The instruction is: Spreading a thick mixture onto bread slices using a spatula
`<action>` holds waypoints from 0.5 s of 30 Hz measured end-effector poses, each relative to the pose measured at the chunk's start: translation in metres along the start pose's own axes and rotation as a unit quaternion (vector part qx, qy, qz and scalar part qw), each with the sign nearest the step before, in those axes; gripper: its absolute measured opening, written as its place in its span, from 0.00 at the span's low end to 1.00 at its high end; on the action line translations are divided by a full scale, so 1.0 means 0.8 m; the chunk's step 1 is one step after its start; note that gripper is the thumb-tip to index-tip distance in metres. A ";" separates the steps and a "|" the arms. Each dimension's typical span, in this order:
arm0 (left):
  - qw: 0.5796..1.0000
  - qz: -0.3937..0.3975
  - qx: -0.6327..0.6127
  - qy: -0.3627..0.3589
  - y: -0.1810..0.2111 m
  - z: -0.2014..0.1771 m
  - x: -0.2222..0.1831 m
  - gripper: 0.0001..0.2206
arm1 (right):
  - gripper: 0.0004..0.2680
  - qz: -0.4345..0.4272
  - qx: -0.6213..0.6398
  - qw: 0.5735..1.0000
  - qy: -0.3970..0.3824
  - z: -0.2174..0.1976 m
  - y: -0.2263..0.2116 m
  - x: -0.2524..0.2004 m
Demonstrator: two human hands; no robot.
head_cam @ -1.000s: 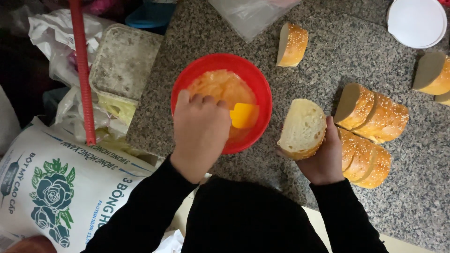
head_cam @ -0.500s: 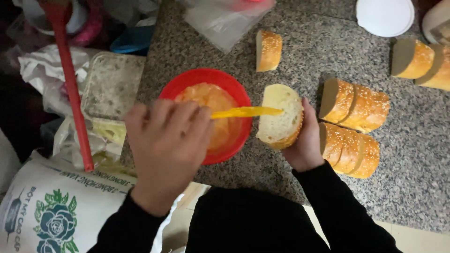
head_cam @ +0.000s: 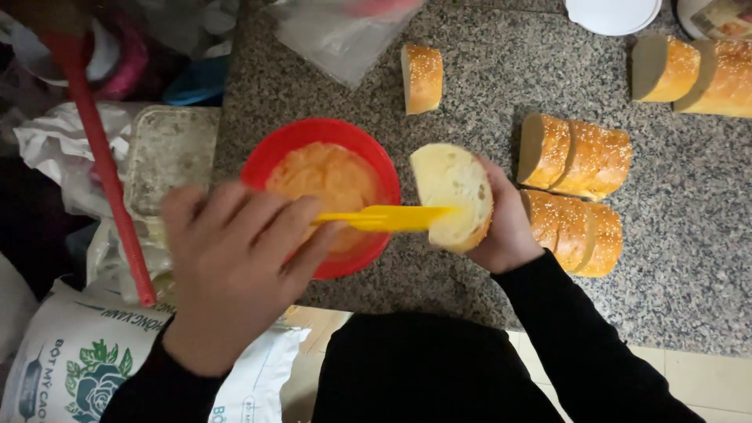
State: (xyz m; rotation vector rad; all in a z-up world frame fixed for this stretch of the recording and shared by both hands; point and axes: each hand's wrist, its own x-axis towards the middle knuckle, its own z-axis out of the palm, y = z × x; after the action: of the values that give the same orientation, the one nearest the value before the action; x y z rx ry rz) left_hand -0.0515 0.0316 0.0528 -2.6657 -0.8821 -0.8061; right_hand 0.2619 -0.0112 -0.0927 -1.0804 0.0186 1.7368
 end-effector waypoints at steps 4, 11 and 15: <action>0.995 0.037 -0.083 -0.033 -0.001 0.020 0.036 0.12 | 0.30 0.102 -0.063 0.993 0.004 0.026 0.001 -0.023; 0.991 0.112 0.070 -0.009 -0.003 0.032 0.068 0.19 | 0.24 0.208 -0.028 0.977 -0.034 -0.019 -0.003 -0.011; 0.989 0.132 -0.026 -0.059 0.018 0.044 0.064 0.15 | 0.19 0.232 -0.017 0.973 0.007 -0.022 0.000 -0.011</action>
State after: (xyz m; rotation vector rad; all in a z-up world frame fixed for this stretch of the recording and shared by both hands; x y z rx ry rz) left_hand 0.0068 0.0581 0.0518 -2.8202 -0.5216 -0.6234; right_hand 0.2737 -0.0265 -0.0970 -1.1780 0.2699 2.1513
